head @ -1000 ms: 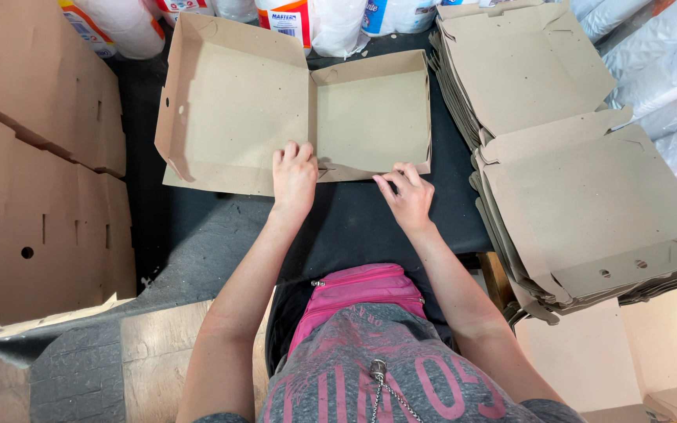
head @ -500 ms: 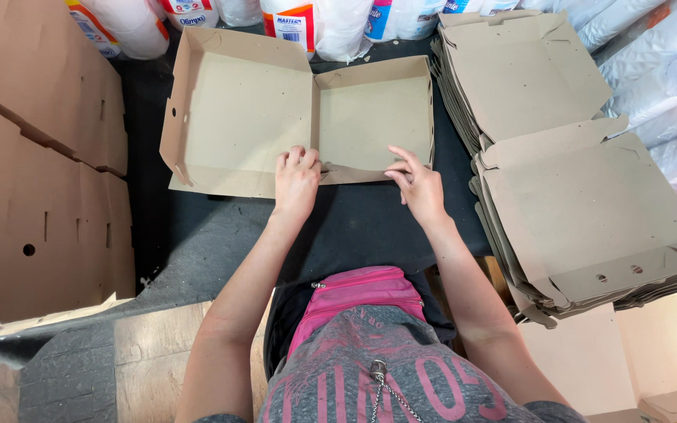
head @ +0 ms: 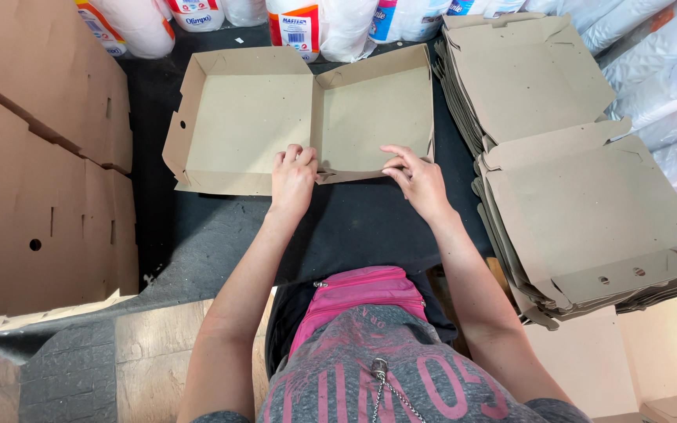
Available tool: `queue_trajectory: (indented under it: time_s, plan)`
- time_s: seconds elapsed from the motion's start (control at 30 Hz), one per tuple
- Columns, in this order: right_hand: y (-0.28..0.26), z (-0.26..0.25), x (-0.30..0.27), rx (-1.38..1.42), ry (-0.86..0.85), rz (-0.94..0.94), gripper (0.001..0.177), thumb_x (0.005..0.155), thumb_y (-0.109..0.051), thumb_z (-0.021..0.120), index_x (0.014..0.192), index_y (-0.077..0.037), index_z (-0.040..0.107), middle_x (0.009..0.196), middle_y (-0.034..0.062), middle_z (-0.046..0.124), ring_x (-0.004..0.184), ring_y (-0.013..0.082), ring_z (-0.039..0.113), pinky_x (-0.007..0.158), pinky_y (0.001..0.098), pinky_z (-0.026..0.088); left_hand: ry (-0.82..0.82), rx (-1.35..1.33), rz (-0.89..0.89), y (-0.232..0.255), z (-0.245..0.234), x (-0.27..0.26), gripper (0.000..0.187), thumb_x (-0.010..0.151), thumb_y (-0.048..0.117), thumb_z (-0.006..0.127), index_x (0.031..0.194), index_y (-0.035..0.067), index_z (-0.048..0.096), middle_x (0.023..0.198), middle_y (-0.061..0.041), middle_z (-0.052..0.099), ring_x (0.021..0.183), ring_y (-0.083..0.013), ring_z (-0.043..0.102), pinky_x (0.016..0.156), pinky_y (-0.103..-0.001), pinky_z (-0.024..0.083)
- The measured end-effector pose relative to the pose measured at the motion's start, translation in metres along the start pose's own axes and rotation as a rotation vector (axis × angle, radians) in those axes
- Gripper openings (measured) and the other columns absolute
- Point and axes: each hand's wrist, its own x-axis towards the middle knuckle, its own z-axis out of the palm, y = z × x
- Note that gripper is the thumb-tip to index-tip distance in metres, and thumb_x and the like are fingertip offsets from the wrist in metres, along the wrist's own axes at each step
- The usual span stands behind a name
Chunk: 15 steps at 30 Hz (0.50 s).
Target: The person folds two cardboard boxes by hand and stacks them on top of other boxes on a counter.
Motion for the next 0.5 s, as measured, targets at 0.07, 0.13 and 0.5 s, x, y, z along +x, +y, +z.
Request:
queue_trajectory:
  time_s: [0.07,0.13,0.5]
  plan:
    - [0.003,-0.001,-0.002,0.041,-0.009,0.04,0.04,0.091,-0.006,0.074,0.128,-0.019,0.067,0.091,-0.0031,0.077,0.04,0.0148,0.059,0.053,0.0251,0.05,-0.032,-0.039,-0.046,0.0,0.0,0.0,0.02,0.077,0.032,0.077,0.088,0.017,0.069,0.103,0.006,0.054,0.109,-0.0177,0.045,0.093,-0.033,0.038]
    - [0.0,-0.007,-0.001,0.01,0.01,0.046,0.037,0.092,-0.005,0.074,0.127,-0.017,0.067,0.091,-0.0026,0.077,0.042,0.0164,0.059,0.055,0.0271,0.05,-0.038,-0.054,-0.054,0.003,-0.004,0.0,0.022,0.077,0.032,0.079,0.089,0.017,0.068,0.104,0.006,0.055,0.111,-0.018,0.045,0.093,-0.033,0.038]
    - [0.026,-0.064,-0.006,-0.422,0.169,-0.011,0.038,0.092,-0.015,0.08,0.127,-0.026,0.07,0.097,-0.0068,0.077,0.073,0.0247,0.068,0.07,0.0372,0.054,-0.211,-0.332,-0.078,0.028,-0.078,-0.035,0.082,0.065,0.039,0.09,0.136,0.018,0.054,0.135,-0.005,0.056,0.134,-0.027,0.045,0.115,-0.047,0.034]
